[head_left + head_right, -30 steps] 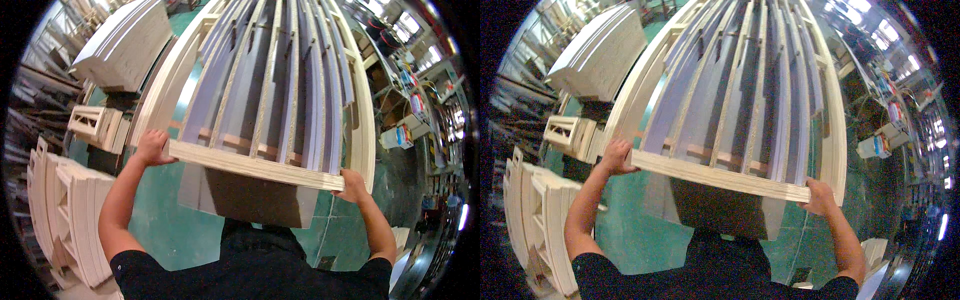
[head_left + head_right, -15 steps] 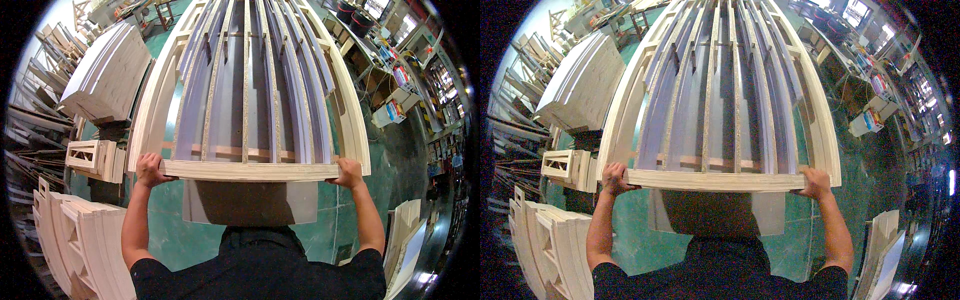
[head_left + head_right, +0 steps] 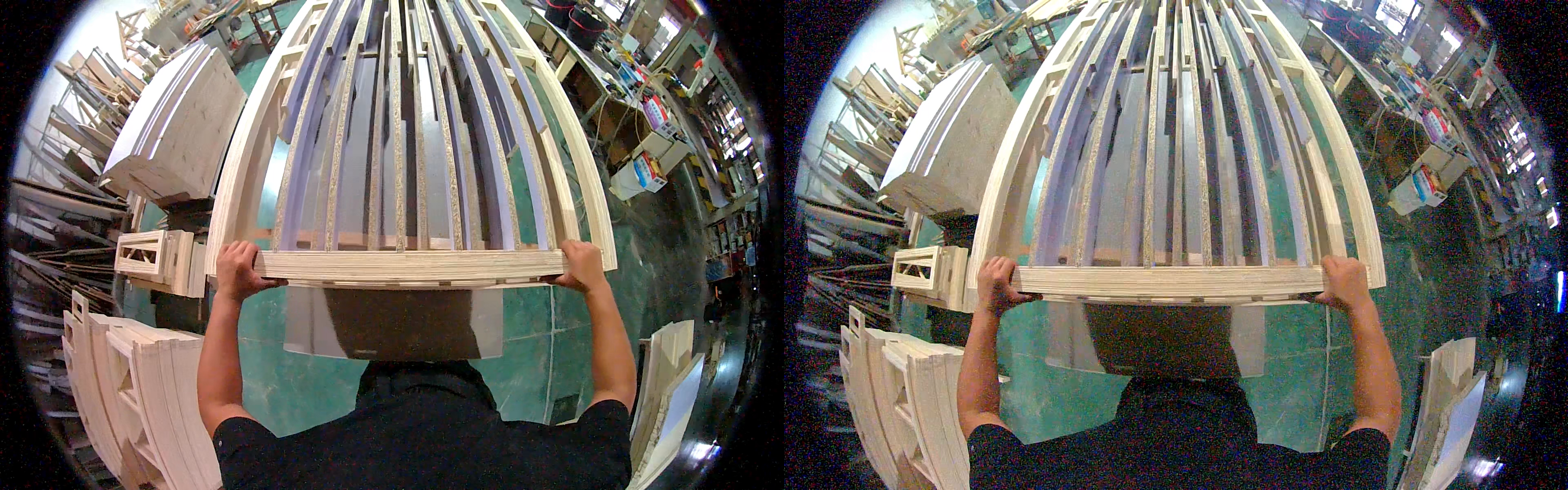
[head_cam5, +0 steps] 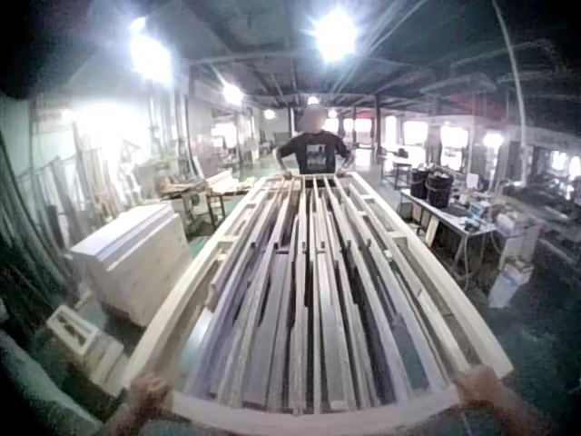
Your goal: The person lifts and positions a large wooden frame structure, then uses a nail gun to secure a wooden slat to the frame. The person repeats the lifting and positioning of the frame multiple times before performing the final fastening.
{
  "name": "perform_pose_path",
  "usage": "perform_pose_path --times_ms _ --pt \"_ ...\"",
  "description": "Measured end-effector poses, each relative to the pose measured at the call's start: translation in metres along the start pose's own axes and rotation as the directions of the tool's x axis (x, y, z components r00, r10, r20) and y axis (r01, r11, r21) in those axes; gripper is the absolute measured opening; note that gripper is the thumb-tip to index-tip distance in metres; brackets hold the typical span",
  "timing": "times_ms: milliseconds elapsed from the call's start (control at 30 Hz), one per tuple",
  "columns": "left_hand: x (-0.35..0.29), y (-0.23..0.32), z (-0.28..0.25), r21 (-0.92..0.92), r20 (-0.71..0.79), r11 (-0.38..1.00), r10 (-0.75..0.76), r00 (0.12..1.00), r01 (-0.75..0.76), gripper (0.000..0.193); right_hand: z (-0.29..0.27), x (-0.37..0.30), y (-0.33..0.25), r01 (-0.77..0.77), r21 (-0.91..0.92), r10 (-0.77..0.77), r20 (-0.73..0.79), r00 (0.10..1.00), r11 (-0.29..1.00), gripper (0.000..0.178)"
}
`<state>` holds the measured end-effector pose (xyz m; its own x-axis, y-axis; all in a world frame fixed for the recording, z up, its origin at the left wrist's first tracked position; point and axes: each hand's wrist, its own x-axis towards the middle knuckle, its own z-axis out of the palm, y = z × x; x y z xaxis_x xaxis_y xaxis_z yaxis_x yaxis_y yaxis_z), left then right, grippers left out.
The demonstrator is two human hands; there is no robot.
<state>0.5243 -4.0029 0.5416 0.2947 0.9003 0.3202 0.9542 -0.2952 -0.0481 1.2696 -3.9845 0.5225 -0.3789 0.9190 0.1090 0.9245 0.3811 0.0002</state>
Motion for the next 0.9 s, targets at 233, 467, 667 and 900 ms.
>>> perform_pose_path --times_ms 233,467,667,900 --pt "0.031 0.074 -0.009 0.019 -0.031 0.999 -0.028 0.999 0.029 0.077 -0.005 -0.006 0.085 0.085 0.027 -0.083 -0.071 0.994 0.996 0.068" --pt "0.071 0.169 -0.005 0.007 -0.018 0.996 -0.092 0.996 0.092 0.067 -0.022 -0.011 0.192 0.105 -0.003 -0.104 -0.082 0.991 0.995 0.074" --pt "0.137 0.242 0.005 0.01 -0.087 0.999 -0.034 0.996 0.035 0.063 -0.042 -0.015 0.271 0.073 -0.012 -0.073 -0.072 0.995 0.997 0.074" --pt "0.213 0.308 0.049 -0.017 -0.096 0.998 -0.054 0.994 0.052 0.067 -0.031 0.002 0.373 0.055 -0.04 -0.057 -0.048 0.997 0.998 0.075"
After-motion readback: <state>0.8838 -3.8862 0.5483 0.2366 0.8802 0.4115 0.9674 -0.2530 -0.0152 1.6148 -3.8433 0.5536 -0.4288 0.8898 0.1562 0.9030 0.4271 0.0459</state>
